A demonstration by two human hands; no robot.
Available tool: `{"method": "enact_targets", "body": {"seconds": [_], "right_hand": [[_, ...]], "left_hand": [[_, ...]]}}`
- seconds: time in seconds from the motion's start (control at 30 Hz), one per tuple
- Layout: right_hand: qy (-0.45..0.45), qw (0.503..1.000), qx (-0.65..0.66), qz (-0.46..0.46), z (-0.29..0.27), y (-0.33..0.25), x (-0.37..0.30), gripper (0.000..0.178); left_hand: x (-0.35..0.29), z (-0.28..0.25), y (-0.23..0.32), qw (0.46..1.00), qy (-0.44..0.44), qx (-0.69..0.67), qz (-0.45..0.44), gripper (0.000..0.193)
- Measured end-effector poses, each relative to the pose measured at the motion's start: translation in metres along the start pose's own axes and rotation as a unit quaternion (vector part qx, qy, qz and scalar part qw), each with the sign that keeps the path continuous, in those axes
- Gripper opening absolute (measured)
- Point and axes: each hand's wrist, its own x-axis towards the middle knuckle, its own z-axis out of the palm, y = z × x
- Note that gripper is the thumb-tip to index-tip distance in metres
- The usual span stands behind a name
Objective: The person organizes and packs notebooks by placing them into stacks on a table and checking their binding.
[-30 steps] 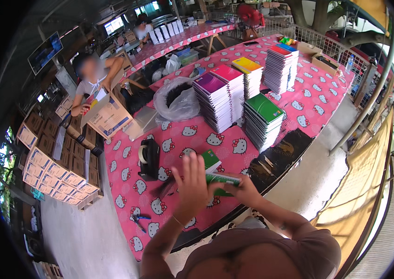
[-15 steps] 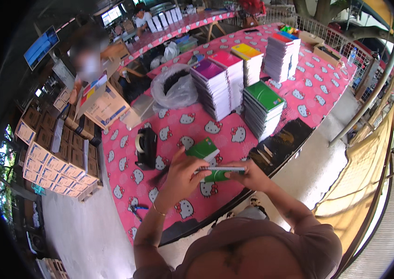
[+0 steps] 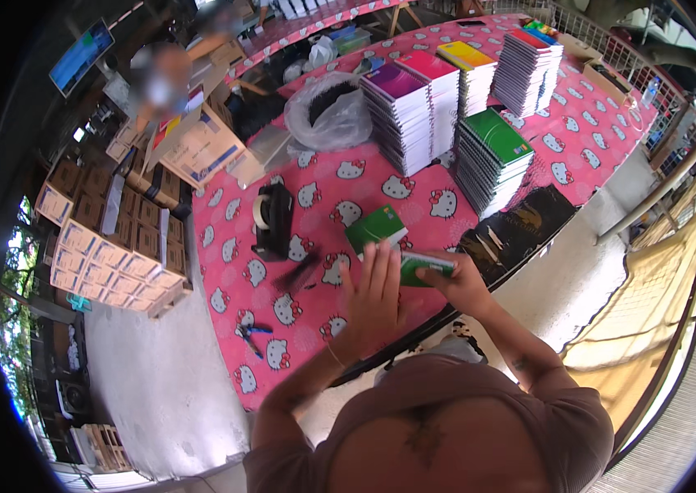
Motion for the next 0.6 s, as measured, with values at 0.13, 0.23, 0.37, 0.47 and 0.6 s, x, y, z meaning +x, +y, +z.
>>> {"method": "enact_targets", "body": {"seconds": [0.13,0.23,0.37,0.47,0.6], "right_hand": [[-0.033,0.995,-0.078,-0.052,0.001,-0.003,-0.002,0.035],[-0.051,0.994,-0.1,0.012,-0.003,-0.005,0.001,0.037],[-0.084,0.992,-0.098,-0.013,-0.005,-0.019,0.0,0.03],[-0.083,0.993,-0.08,0.0,-0.004,-0.017,-0.002,0.031],[-0.062,0.996,-0.06,-0.01,-0.002,-0.015,-0.004,0.037]], "left_hand": [[0.032,-0.019,-0.028,0.99,0.0,-0.136,0.037,0.037],[0.05,-0.028,-0.035,0.979,0.004,-0.185,0.079,0.018],[0.053,-0.034,-0.043,0.97,-0.025,-0.223,0.097,0.019],[0.055,-0.034,-0.045,0.964,-0.028,-0.243,0.107,0.019],[0.057,-0.033,-0.04,0.97,0.018,-0.219,0.104,0.016]]}}
